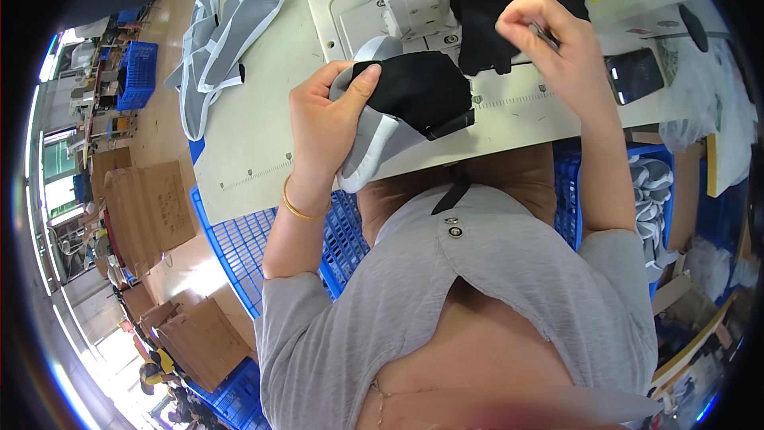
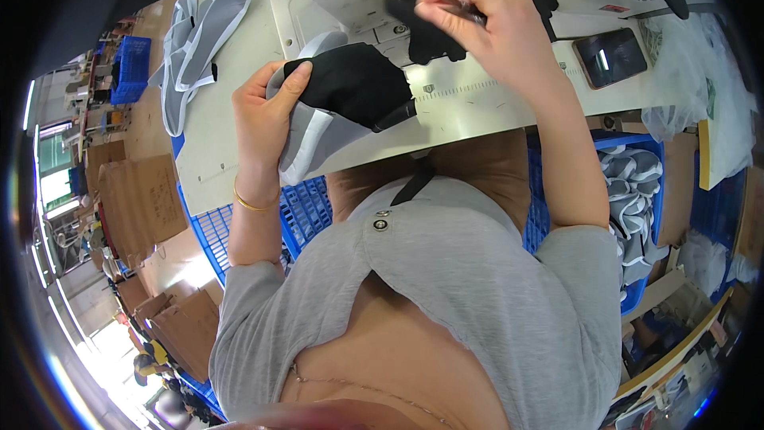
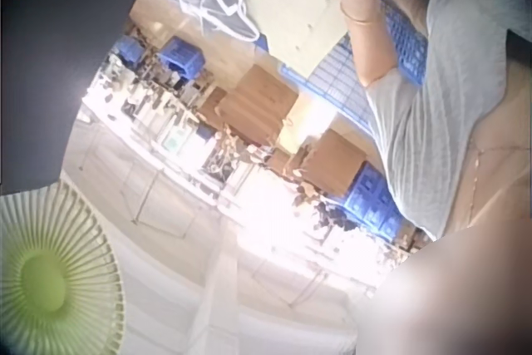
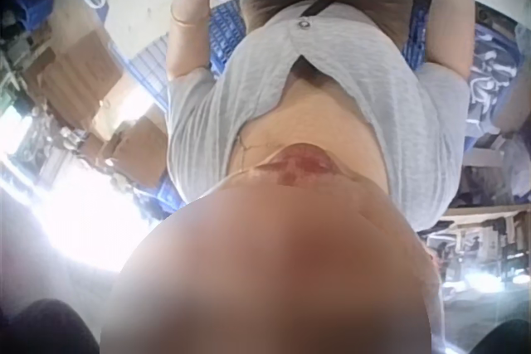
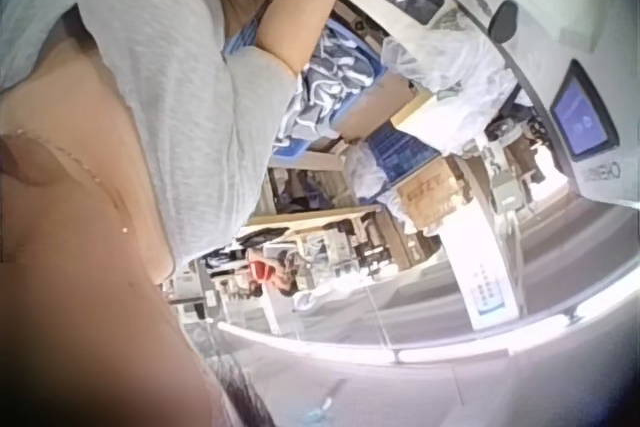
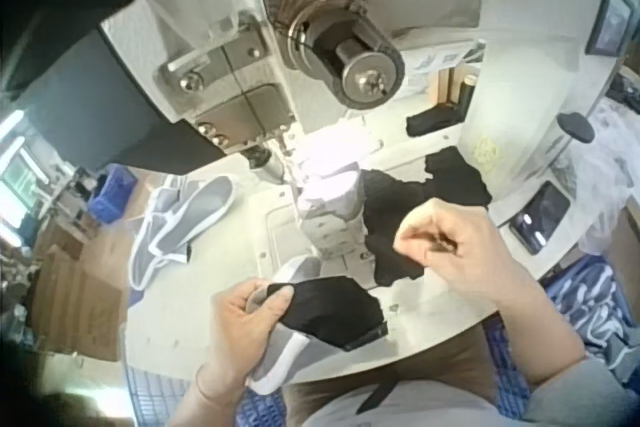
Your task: Stitching and trimming black fabric shoe components using an industrial sewing machine.
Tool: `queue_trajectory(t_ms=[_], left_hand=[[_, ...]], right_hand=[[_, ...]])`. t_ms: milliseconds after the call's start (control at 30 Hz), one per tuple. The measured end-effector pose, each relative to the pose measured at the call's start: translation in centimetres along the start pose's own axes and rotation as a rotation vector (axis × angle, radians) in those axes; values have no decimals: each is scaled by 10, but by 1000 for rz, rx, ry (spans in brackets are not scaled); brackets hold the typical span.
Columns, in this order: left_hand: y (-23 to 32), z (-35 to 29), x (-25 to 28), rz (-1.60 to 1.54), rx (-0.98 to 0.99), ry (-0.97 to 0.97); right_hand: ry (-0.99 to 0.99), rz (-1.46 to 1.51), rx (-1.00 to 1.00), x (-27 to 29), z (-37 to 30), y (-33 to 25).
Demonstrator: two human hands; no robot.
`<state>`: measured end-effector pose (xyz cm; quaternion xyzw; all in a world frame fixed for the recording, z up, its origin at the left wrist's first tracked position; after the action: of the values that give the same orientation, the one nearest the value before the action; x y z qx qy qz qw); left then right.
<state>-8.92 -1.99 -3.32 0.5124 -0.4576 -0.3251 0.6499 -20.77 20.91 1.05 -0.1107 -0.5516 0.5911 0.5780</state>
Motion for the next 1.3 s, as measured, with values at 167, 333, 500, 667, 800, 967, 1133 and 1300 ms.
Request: queue_trajectory(t_ms=[167,333,500,667,800,967,1133,1300], left_hand=[[10,-3,-2,-17,-43,9],[16,-8,-9,-212,40,-46],[15,-9,-7,-256,76,-47],[17,-11,-8,-235,94,-43],[21,-9,-9,-173,35,-50],[22,-10,-3,-147,-12,-41],[28,-13,1,-79,-93,-14],[29,-13,1,-63,-129,-1]], right_hand=[[-394,426,78,-56,-9,-56],[-339,392,-169,-67,-1,-34],[-242,366,-174,-67,1,-32],[-232,373,-197,-69,0,-33],[-244,338,-210,-69,0,-29],[-214,400,-260,-58,-8,-20],[-79,324,-200,-48,-17,-16],[-117,387,-348,-50,-22,-13]])
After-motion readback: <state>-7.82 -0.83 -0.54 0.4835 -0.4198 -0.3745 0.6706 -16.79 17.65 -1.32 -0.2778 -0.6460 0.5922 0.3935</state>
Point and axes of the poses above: each hand's wrist, its own z-axis towards the middle knuckle, its own x-axis out of the back of the hand, y = z × x, the point moved 8 cm from there along z, towards the middle knuckle, and after that the axes turned 5 degrees about -x, right-handed, at the moved point
